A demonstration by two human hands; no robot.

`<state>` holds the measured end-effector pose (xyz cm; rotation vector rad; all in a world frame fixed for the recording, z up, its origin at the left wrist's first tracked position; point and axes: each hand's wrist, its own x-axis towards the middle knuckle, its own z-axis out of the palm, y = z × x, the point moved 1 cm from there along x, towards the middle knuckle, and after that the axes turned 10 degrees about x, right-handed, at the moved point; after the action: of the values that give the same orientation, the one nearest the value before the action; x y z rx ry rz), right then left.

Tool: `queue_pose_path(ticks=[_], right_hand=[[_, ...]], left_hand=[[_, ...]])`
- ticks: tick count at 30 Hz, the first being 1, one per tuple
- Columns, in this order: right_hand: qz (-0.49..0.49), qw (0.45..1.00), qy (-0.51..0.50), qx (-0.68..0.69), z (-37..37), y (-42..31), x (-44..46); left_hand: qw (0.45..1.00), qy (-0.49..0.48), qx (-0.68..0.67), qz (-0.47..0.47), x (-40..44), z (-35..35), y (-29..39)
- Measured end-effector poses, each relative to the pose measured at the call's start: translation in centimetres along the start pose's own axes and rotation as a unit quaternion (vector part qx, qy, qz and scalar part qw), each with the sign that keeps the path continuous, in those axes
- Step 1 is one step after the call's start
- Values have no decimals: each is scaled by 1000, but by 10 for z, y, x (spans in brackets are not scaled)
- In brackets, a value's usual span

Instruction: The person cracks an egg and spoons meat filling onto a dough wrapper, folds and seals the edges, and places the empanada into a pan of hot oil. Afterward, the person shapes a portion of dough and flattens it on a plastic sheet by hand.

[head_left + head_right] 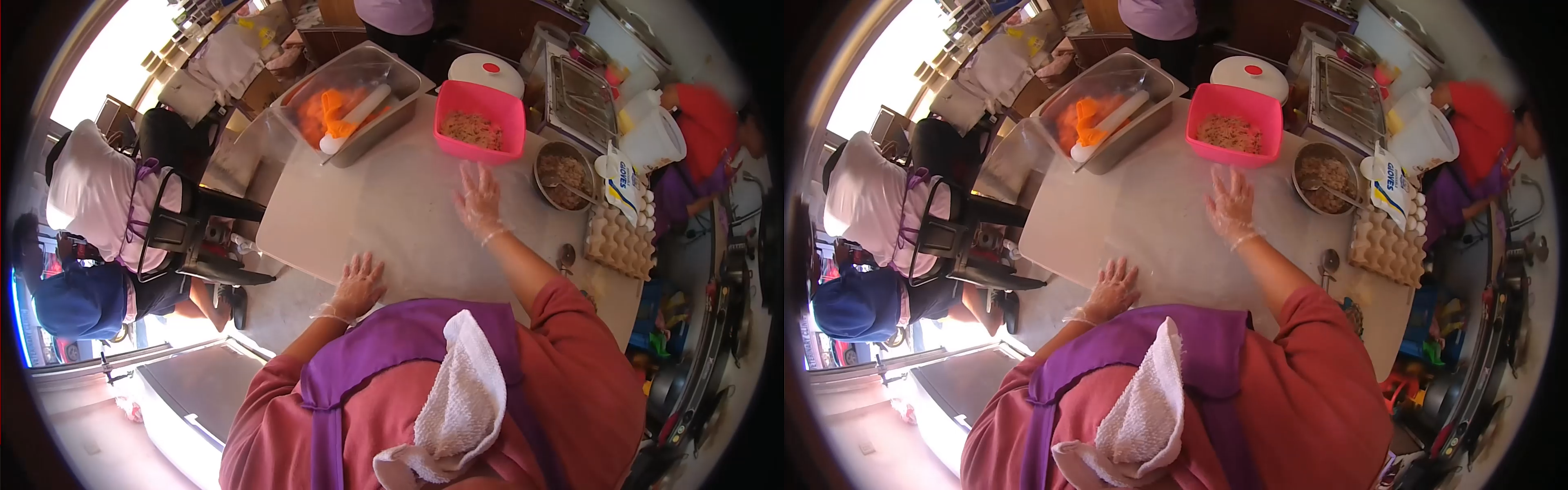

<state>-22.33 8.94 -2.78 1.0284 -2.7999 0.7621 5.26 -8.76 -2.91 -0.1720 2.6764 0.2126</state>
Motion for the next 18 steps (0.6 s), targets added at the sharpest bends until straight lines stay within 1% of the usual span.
queue_pose_path(ticks=[2,3,5,6,8,9,11,12,14,15,17,18], right_hand=[[72,992,-100,-25,16,3,-42],[75,992,-100,-25,16,5,-59],[98,988,-120,-2,15,10,-91],[101,988,-120,-2,16,13,-102],[115,987,-110,8,21,22,-117],[115,987,-108,7,21,24,-123],[38,998,-45,2,21,28,-129],[37,998,-45,1,21,28,-130],[27,999,-29,12,18,25,-129],[29,999,-27,11,19,26,-129],[19,1000,-12,16,18,28,-132],[23,1000,-8,15,17,28,-130]], left_hand=[[1000,3,-8,6,1,0,-3],[1000,2,-7,9,3,-5,-3],[999,-33,-14,3,2,-20,-4],[999,-34,-13,5,2,-18,-8],[997,12,-70,11,8,-12,-21],[997,14,-69,12,12,-9,-27],[996,41,-73,18,20,-2,-38],[996,42,-74,18,21,-8,-40],[996,-4,-79,34,25,-25,-42],[996,-4,-78,37,26,-25,-46],[989,-4,-145,42,29,-22,-54],[989,-4,-143,48,30,-29,-55]])
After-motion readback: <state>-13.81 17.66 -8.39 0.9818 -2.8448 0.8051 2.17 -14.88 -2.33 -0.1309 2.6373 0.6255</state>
